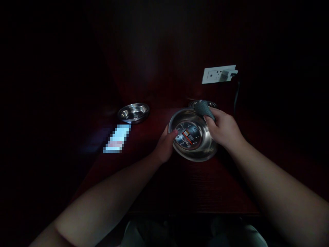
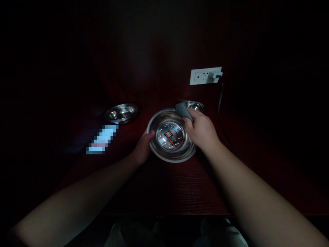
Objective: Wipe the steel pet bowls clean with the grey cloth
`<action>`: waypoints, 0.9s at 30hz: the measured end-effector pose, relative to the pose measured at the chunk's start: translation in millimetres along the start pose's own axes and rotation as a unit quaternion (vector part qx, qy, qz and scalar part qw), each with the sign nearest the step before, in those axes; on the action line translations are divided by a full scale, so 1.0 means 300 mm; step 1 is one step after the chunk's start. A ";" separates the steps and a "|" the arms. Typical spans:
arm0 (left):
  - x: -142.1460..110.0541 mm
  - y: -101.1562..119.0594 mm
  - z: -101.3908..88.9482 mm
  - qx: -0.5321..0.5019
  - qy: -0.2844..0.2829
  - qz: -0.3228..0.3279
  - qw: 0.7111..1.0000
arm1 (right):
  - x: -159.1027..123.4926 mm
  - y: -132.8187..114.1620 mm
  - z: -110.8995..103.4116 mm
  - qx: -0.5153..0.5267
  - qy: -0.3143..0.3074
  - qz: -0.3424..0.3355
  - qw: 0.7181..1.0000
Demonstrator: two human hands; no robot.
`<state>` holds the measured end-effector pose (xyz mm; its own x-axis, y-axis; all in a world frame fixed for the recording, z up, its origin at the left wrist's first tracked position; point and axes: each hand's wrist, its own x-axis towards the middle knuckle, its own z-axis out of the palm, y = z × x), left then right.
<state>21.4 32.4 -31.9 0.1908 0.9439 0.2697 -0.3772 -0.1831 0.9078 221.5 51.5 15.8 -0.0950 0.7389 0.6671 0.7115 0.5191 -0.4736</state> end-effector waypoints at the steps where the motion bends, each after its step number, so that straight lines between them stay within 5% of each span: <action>1: -0.003 0.001 0.001 0.005 -0.005 -0.002 1.000 | 0.000 -0.001 0.001 0.004 0.002 -0.004 1.000; 27: -0.031 0.014 0.023 0.047 -0.099 -0.023 0.994 | -0.033 -0.043 0.017 -0.027 -0.073 -0.079 0.994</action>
<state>24.3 21.1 -28.5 0.3846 0.8809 0.2759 -0.2789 -0.1741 0.9444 209.7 39.8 12.4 -0.3057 0.7059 0.6390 0.7153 0.6132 -0.3352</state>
